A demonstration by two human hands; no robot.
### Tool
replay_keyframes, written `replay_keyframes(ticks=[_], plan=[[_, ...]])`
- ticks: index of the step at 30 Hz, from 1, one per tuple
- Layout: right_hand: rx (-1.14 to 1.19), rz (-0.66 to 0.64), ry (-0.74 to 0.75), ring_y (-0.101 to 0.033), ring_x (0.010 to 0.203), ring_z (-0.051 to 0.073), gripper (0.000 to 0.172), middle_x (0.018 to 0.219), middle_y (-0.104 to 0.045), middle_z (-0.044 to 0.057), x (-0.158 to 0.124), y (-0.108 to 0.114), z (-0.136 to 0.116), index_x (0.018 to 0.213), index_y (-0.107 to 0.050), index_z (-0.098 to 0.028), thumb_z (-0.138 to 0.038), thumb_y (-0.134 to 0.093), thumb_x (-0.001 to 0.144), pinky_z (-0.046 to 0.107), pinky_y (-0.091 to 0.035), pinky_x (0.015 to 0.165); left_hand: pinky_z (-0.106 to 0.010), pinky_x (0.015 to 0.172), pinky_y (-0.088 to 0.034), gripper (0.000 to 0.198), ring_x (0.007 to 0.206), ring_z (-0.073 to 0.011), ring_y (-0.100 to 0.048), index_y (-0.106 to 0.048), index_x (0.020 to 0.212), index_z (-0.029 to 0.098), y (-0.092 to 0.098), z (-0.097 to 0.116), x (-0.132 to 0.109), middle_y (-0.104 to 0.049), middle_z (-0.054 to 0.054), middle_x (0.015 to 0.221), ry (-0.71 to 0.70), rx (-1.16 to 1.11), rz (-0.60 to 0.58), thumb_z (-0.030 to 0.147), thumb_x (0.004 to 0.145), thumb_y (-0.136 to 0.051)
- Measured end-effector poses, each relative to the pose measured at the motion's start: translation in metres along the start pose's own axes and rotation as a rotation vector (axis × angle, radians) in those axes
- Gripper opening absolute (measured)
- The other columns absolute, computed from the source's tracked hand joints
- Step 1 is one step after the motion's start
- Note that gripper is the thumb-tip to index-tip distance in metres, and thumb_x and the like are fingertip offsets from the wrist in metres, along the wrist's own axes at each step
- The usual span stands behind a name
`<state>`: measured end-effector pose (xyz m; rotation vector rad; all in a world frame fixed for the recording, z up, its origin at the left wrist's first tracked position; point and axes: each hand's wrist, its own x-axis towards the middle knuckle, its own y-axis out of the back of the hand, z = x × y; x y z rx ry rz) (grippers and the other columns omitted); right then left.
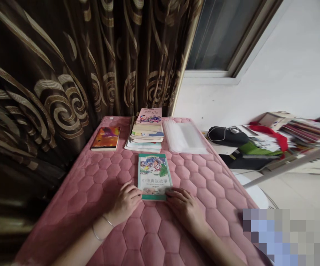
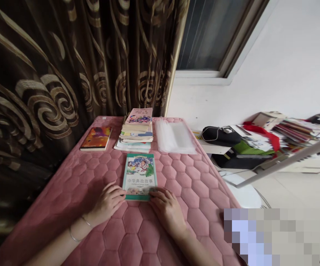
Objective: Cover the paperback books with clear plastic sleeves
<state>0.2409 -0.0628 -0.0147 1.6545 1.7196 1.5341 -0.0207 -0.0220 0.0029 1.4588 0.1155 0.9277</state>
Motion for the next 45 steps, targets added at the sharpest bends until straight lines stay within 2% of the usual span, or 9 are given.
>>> replay_keyframes(ticks=[10, 21, 24, 27, 30, 33, 38, 42, 45], plan=[[0.043, 0.021, -0.005, -0.058, 0.111, 0.023, 0.019, 0.103, -0.073, 0.001, -0.010, 0.003, 0.028, 0.089, -0.075, -0.028, -0.029, -0.055, 0.089, 0.039, -0.054, 0.089, -0.043, 0.104, -0.028, 0.015, 0.089, -0.0125, -0.057, -0.067, 0.081, 0.026, -0.012, -0.015, -0.005, -0.072, 0.008, 0.093, -0.016, -0.079, 0.039, 0.023, 0.090, -0.055], [0.140, 0.005, -0.048, -0.058, 0.112, 0.024, 0.018, 0.103, -0.072, 0.003, -0.011, 0.000, 0.032, 0.089, -0.075, -0.028, -0.029, -0.057, 0.087, 0.040, -0.054, 0.089, -0.043, 0.094, -0.035, 0.016, 0.089, -0.0153, -0.058, -0.067, 0.080, 0.024, -0.004, -0.012, -0.003, -0.072, 0.004, 0.093, -0.001, -0.102, -0.013, 0.019, 0.089, -0.055], [0.157, 0.004, -0.050, -0.058, 0.110, 0.023, 0.018, 0.103, -0.072, 0.003, -0.010, 0.005, 0.028, 0.089, -0.075, -0.028, -0.030, -0.057, 0.087, 0.041, -0.054, 0.089, -0.037, 0.083, -0.043, 0.017, 0.089, -0.0167, -0.059, -0.066, 0.075, 0.021, -0.003, -0.007, -0.003, -0.070, 0.000, 0.094, 0.087, -0.185, -0.006, 0.019, 0.087, -0.055], [0.180, -0.065, -0.060, -0.058, 0.108, 0.022, 0.021, 0.105, -0.071, 0.005, -0.004, 0.015, 0.020, 0.094, -0.074, -0.026, -0.030, -0.053, 0.089, 0.039, -0.052, 0.090, -0.031, 0.079, -0.047, 0.016, 0.090, -0.0166, -0.060, -0.066, 0.073, 0.020, -0.002, -0.003, -0.002, -0.064, -0.005, 0.103, 0.298, -0.321, 0.010, 0.020, 0.084, -0.055], [0.163, -0.102, -0.090, -0.059, 0.103, 0.021, 0.026, 0.105, -0.070, 0.007, 0.013, 0.022, 0.015, 0.093, -0.072, -0.023, -0.029, -0.047, 0.092, 0.036, -0.052, 0.088, -0.028, 0.070, -0.048, 0.012, 0.077, -0.0152, -0.059, -0.061, 0.072, 0.018, -0.001, 0.002, 0.003, -0.059, -0.005, 0.089, 0.572, -0.354, -0.031, 0.023, 0.082, -0.055], [0.076, -0.092, -0.105, -0.058, 0.104, 0.021, 0.025, 0.112, -0.066, 0.008, 0.047, 0.015, 0.021, 0.094, -0.071, -0.022, -0.027, -0.046, 0.091, 0.035, -0.050, 0.088, -0.030, 0.072, -0.048, 0.017, 0.079, -0.0175, -0.058, -0.055, 0.078, 0.019, -0.001, 0.010, 0.010, -0.056, -0.002, 0.086, 0.671, -0.273, -0.121, 0.024, 0.070, -0.069], [-0.050, -0.138, -0.129, -0.052, 0.115, 0.023, 0.031, 0.125, -0.058, 0.009, 0.126, -0.014, 0.048, 0.116, -0.064, -0.021, -0.028, -0.052, 0.088, 0.036, -0.041, 0.100, -0.041, 0.084, -0.044, 0.049, 0.099, -0.0273, -0.054, -0.052, 0.097, 0.019, -0.003, 0.029, 0.017, -0.051, -0.008, 0.112, 0.595, 0.077, -0.155, 0.035, 0.060, -0.080], [-0.050, -0.177, -0.157, -0.058, 0.107, 0.021, 0.029, 0.113, -0.065, 0.008, 0.167, -0.028, 0.063, 0.112, -0.066, -0.021, -0.028, -0.055, 0.086, 0.032, -0.041, 0.097, -0.041, 0.083, -0.042, 0.049, 0.099, -0.0267, -0.054, -0.051, 0.103, 0.021, -0.006, 0.031, 0.020, -0.052, -0.006, 0.112, 0.445, 0.199, -0.146, 0.034, 0.066, -0.080], [-0.051, -0.198, -0.202, -0.062, 0.097, 0.018, 0.024, 0.105, -0.068, 0.005, 0.173, -0.029, 0.068, 0.105, -0.069, -0.022, -0.027, -0.056, 0.085, 0.026, -0.044, 0.089, -0.040, 0.084, -0.041, 0.041, 0.098, -0.0250, -0.053, -0.053, 0.097, 0.022, -0.005, 0.023, 0.018, -0.055, -0.004, 0.108, 0.374, 0.213, -0.139, 0.031, 0.067, -0.080]])
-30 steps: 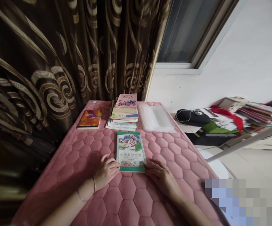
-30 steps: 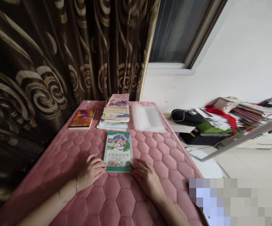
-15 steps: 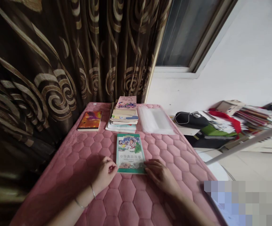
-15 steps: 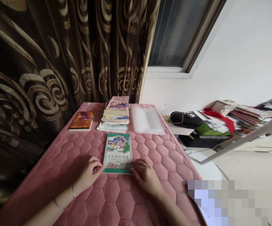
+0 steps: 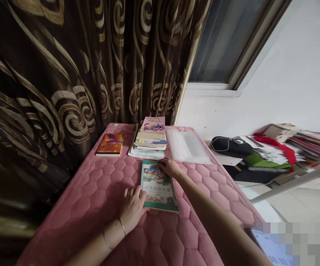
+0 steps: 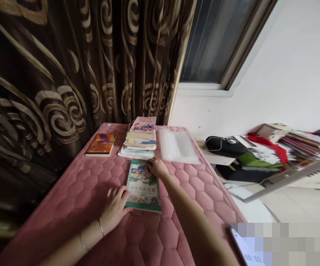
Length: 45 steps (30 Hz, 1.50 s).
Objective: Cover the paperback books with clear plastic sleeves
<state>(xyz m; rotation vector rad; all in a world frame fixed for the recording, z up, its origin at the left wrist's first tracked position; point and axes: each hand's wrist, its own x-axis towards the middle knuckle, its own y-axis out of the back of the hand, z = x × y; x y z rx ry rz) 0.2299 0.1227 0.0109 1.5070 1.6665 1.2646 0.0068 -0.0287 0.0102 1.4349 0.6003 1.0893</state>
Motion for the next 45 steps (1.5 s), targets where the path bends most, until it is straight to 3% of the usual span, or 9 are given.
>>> replay_keyframes(ticks=[6, 13, 18, 22, 25, 30, 35, 39, 45], plan=[[-0.017, 0.068, -0.247, -0.065, 0.087, 0.021, 0.023, 0.098, -0.070, 0.009, -0.036, 0.006, 0.014, 0.097, -0.071, -0.018, -0.027, -0.055, 0.083, 0.027, -0.046, 0.074, -0.039, 0.083, -0.037, 0.034, 0.099, -0.0238, -0.052, -0.056, 0.093, 0.022, 0.001, -0.037, 0.013, -0.056, -0.003, 0.105, 0.050, 0.008, 0.021, 0.023, 0.068, -0.079], [0.060, 0.093, -0.438, -0.067, 0.070, 0.019, 0.026, 0.079, -0.073, 0.007, -0.093, 0.011, 0.014, 0.086, -0.072, -0.018, -0.034, -0.051, 0.085, 0.025, -0.043, 0.055, -0.039, 0.088, -0.036, 0.023, 0.101, -0.0236, -0.056, -0.060, 0.091, 0.020, -0.002, -0.082, 0.067, -0.062, -0.004, 0.099, 0.179, -0.121, -0.013, 0.016, 0.072, -0.073], [0.141, 0.143, -0.478, -0.068, 0.072, 0.020, 0.024, 0.082, -0.074, 0.007, -0.098, 0.005, 0.014, 0.085, -0.071, -0.018, -0.035, -0.054, 0.083, 0.024, -0.045, 0.056, -0.036, 0.087, -0.039, 0.007, 0.096, -0.0220, -0.058, -0.063, 0.081, 0.018, -0.020, -0.093, 0.110, -0.065, -0.005, 0.095, 0.279, -0.193, 0.007, 0.014, 0.077, -0.068], [0.170, 0.167, -0.495, -0.068, 0.072, 0.021, 0.029, 0.082, -0.074, 0.007, -0.093, 0.002, 0.016, 0.087, -0.071, -0.017, -0.039, -0.053, 0.082, 0.025, -0.046, 0.056, -0.034, 0.084, -0.044, 0.007, 0.093, -0.0209, -0.060, -0.065, 0.075, 0.015, -0.034, -0.093, 0.125, -0.066, -0.009, 0.094, 0.381, -0.262, 0.039, 0.014, 0.081, -0.061], [0.181, 0.173, -0.495, -0.069, 0.075, 0.022, 0.031, 0.083, -0.074, 0.008, -0.093, 0.001, 0.017, 0.090, -0.071, -0.017, -0.040, -0.051, 0.083, 0.025, -0.046, 0.057, -0.033, 0.083, -0.046, 0.013, 0.091, -0.0201, -0.063, -0.068, 0.083, 0.014, -0.040, -0.089, 0.118, -0.068, -0.010, 0.093, 0.426, -0.347, 0.049, 0.008, 0.081, -0.056], [0.187, 0.170, -0.495, -0.070, 0.077, 0.024, 0.032, 0.086, -0.075, 0.009, -0.093, 0.001, 0.019, 0.091, -0.072, -0.017, -0.037, -0.049, 0.084, 0.027, -0.048, 0.060, -0.033, 0.086, -0.050, 0.031, 0.095, -0.0181, -0.065, -0.065, 0.103, 0.015, -0.044, -0.074, 0.084, -0.071, -0.010, 0.101, 0.432, -0.516, 0.072, 0.003, 0.084, -0.044], [0.179, 0.180, -0.489, -0.070, 0.080, 0.025, 0.030, 0.087, -0.075, 0.009, -0.089, 0.003, 0.019, 0.089, -0.074, -0.018, -0.035, -0.049, 0.083, 0.029, -0.048, 0.064, -0.035, 0.092, -0.049, 0.037, 0.105, -0.0197, -0.063, -0.059, 0.116, 0.013, -0.048, -0.057, 0.056, -0.067, -0.013, 0.115, 0.430, -0.639, 0.084, 0.007, 0.080, -0.052], [0.200, 0.174, -0.471, -0.070, 0.080, 0.025, 0.029, 0.087, -0.075, 0.008, -0.087, 0.004, 0.022, 0.088, -0.074, -0.019, -0.034, -0.050, 0.083, 0.028, -0.049, 0.065, -0.038, 0.094, -0.049, 0.047, 0.106, -0.0211, -0.063, -0.056, 0.119, 0.014, -0.053, -0.053, 0.047, -0.065, -0.013, 0.117, 0.458, -0.804, 0.083, 0.009, 0.073, -0.063], [0.252, 0.181, -0.463, -0.069, 0.082, 0.024, 0.030, 0.088, -0.074, 0.008, -0.090, 0.001, 0.027, 0.090, -0.073, -0.018, -0.035, -0.050, 0.082, 0.029, -0.050, 0.069, -0.040, 0.098, -0.048, 0.051, 0.113, -0.0212, -0.059, -0.060, 0.111, 0.018, -0.057, -0.060, 0.041, -0.057, -0.011, 0.130, 0.358, -0.968, 0.132, 0.002, 0.064, -0.068]])
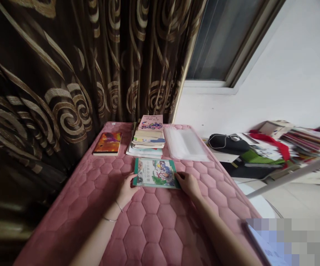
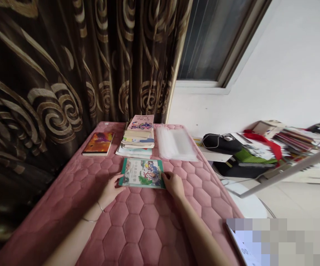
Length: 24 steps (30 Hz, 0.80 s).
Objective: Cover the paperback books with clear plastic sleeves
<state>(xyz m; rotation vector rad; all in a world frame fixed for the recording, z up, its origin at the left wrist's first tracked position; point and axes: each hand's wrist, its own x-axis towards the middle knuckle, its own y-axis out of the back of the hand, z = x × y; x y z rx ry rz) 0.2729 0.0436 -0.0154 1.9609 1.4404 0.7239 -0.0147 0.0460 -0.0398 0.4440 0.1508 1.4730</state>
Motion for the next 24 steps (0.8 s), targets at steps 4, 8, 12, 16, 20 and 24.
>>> replay_keyframes(ticks=[4, 8, 12, 16, 20, 24], plan=[[0.071, -0.003, 0.004, -0.069, 0.084, 0.022, 0.032, 0.093, -0.074, 0.007, -0.005, 0.002, 0.006, 0.100, -0.068, -0.018, -0.036, -0.048, 0.083, 0.028, -0.051, 0.070, -0.041, 0.097, -0.049, 0.047, 0.113, -0.0209, -0.059, -0.062, 0.109, 0.018, 0.002, -0.001, 0.002, -0.059, -0.012, 0.126, -0.023, 0.056, 0.018, 0.001, 0.066, -0.066], [0.190, -0.004, 0.022, -0.068, 0.079, 0.021, 0.032, 0.091, -0.073, 0.007, -0.015, 0.009, 0.011, 0.099, -0.067, -0.018, -0.038, -0.049, 0.082, 0.028, -0.052, 0.067, -0.042, 0.098, -0.048, 0.045, 0.117, -0.0221, -0.056, -0.063, 0.107, 0.018, 0.006, 0.008, 0.000, -0.057, -0.011, 0.127, -0.049, 0.221, 0.047, 0.000, 0.065, -0.066], [0.052, 0.111, 0.224, -0.063, 0.083, 0.022, 0.028, 0.094, -0.070, 0.008, -0.032, 0.010, 0.002, 0.089, -0.071, -0.020, -0.032, -0.046, 0.085, 0.034, -0.050, 0.074, -0.047, 0.104, -0.041, 0.036, 0.123, -0.0245, -0.049, -0.067, 0.100, 0.022, 0.001, 0.028, -0.009, -0.050, -0.008, 0.136, -0.247, 0.437, 0.041, 0.003, 0.069, -0.066], [-0.169, 0.075, 0.484, -0.056, 0.095, 0.024, 0.020, 0.100, -0.068, 0.005, -0.052, -0.008, -0.030, 0.088, -0.072, -0.028, -0.030, -0.052, 0.087, 0.040, -0.042, 0.082, -0.048, 0.102, -0.040, 0.022, 0.115, -0.0246, -0.051, -0.071, 0.090, 0.023, -0.016, 0.044, -0.011, -0.061, -0.006, 0.120, -0.422, 0.540, -0.070, 0.009, 0.073, -0.068], [-0.192, 0.020, 0.523, -0.054, 0.099, 0.024, 0.013, 0.103, -0.067, 0.004, -0.059, -0.031, -0.061, 0.093, -0.070, -0.029, -0.033, -0.060, 0.085, 0.039, -0.038, 0.082, -0.046, 0.095, -0.042, 0.021, 0.101, -0.0224, -0.055, -0.072, 0.086, 0.023, -0.028, 0.047, -0.006, -0.069, -0.005, 0.101, -0.424, 0.586, -0.090, 0.008, 0.079, -0.059], [-0.182, 0.013, 0.529, -0.055, 0.099, 0.022, 0.011, 0.101, -0.068, 0.002, -0.055, -0.040, -0.068, 0.088, -0.071, -0.028, -0.033, -0.061, 0.085, 0.038, -0.035, 0.084, -0.045, 0.092, -0.043, 0.023, 0.101, -0.0228, -0.054, -0.073, 0.082, 0.023, -0.025, 0.047, -0.003, -0.070, -0.004, 0.102, -0.435, 0.606, -0.096, 0.007, 0.079, -0.057]])
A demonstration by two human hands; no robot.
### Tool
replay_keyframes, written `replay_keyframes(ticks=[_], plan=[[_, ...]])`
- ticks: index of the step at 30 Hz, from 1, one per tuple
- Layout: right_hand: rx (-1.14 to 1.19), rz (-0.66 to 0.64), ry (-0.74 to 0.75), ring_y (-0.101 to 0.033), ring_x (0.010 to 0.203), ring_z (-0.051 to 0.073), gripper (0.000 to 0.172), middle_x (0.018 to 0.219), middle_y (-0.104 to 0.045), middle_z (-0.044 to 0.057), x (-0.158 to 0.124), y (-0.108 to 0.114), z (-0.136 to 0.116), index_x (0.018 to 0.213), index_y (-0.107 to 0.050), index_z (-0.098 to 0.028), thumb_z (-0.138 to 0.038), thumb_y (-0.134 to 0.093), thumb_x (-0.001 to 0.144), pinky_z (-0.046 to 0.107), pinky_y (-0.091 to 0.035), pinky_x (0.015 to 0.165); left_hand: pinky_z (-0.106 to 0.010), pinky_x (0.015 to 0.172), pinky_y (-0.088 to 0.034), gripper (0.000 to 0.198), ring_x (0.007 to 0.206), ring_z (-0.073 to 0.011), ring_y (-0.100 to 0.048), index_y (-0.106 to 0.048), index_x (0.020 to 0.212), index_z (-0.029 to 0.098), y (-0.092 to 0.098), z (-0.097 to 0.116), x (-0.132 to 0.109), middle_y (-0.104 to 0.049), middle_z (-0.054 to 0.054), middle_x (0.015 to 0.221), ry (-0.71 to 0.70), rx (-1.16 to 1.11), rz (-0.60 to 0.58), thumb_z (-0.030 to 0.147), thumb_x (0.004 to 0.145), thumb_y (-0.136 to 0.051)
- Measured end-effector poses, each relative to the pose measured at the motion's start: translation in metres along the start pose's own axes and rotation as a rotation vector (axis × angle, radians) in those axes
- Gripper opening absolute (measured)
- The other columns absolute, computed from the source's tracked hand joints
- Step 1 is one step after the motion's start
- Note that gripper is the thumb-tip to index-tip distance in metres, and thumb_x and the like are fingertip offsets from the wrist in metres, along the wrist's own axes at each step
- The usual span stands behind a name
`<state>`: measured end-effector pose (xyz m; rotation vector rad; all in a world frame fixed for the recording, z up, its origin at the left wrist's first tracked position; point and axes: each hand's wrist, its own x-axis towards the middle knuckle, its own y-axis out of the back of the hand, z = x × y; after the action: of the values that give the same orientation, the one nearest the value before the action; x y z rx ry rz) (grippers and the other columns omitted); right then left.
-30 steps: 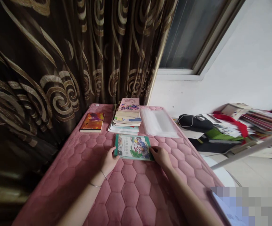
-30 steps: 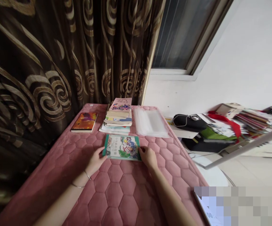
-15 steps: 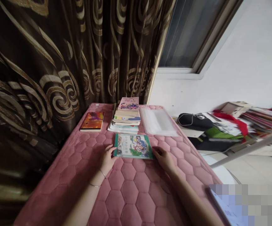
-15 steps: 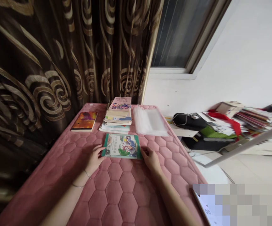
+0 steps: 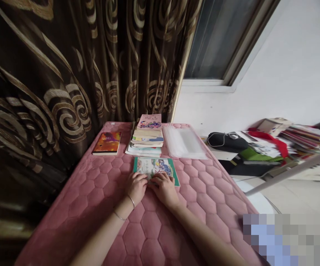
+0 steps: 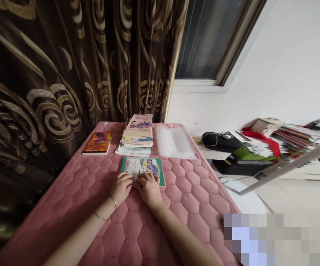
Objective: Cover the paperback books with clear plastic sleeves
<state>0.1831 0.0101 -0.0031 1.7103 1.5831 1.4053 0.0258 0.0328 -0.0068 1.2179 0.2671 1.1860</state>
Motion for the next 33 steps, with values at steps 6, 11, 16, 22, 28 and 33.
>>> replay_keyframes(ticks=[6, 11, 16, 22, 28, 33], plan=[[0.005, 0.024, -0.012, -0.055, 0.104, 0.022, 0.013, 0.107, -0.070, 0.000, -0.010, 0.009, 0.024, 0.090, -0.071, -0.029, -0.035, -0.059, 0.087, 0.040, -0.034, 0.086, -0.048, 0.092, -0.040, 0.013, 0.102, -0.0244, -0.053, -0.074, 0.079, 0.026, 0.016, -0.016, -0.006, -0.071, -0.001, 0.101, -0.010, 0.054, 0.017, 0.017, 0.079, -0.065], [-0.080, 0.020, -0.128, -0.052, 0.108, 0.026, 0.019, 0.116, -0.065, 0.002, -0.029, 0.028, 0.059, 0.094, -0.072, -0.033, -0.039, -0.056, 0.087, 0.042, -0.036, 0.084, -0.043, 0.089, -0.045, 0.012, 0.099, -0.0219, -0.056, -0.074, 0.081, 0.025, 0.027, -0.042, -0.016, -0.068, -0.004, 0.109, 0.010, 0.050, 0.070, 0.016, 0.078, -0.067], [-0.061, -0.022, -0.236, -0.052, 0.107, 0.027, 0.025, 0.116, -0.064, 0.002, -0.041, 0.038, 0.081, 0.101, -0.071, -0.037, -0.032, -0.051, 0.088, 0.043, -0.039, 0.084, -0.039, 0.087, -0.048, 0.016, 0.095, -0.0199, -0.060, -0.074, 0.088, 0.025, 0.027, -0.055, -0.024, -0.070, -0.005, 0.102, 0.023, -0.005, 0.087, 0.015, 0.079, -0.066], [0.045, -0.052, -0.210, -0.054, 0.107, 0.024, 0.032, 0.111, -0.068, 0.001, -0.040, 0.043, 0.082, 0.102, -0.072, -0.034, -0.024, -0.045, 0.088, 0.041, -0.042, 0.088, -0.038, 0.088, -0.047, 0.021, 0.095, -0.0187, -0.061, -0.073, 0.091, 0.028, 0.027, -0.057, -0.026, -0.071, -0.003, 0.101, 0.045, -0.009, 0.055, 0.013, 0.080, -0.064], [0.045, -0.081, -0.235, -0.054, 0.108, 0.024, 0.033, 0.111, -0.068, 0.002, -0.039, 0.045, 0.082, 0.100, -0.073, -0.033, -0.021, -0.045, 0.087, 0.042, -0.042, 0.090, -0.039, 0.089, -0.048, 0.023, 0.096, -0.0189, -0.062, -0.073, 0.091, 0.027, 0.029, -0.054, -0.025, -0.071, -0.004, 0.101, 0.088, -0.030, 0.043, 0.010, 0.080, -0.061], [-0.115, -0.060, -0.266, -0.046, 0.118, 0.029, 0.027, 0.129, -0.055, 0.005, -0.041, 0.045, 0.069, 0.104, -0.070, -0.033, -0.028, -0.050, 0.086, 0.050, -0.040, 0.089, -0.036, 0.089, -0.047, 0.019, 0.099, -0.0204, -0.060, -0.070, 0.089, 0.023, 0.034, -0.033, -0.021, -0.069, -0.005, 0.100, 0.160, -0.050, 0.029, 0.013, 0.072, -0.069]])
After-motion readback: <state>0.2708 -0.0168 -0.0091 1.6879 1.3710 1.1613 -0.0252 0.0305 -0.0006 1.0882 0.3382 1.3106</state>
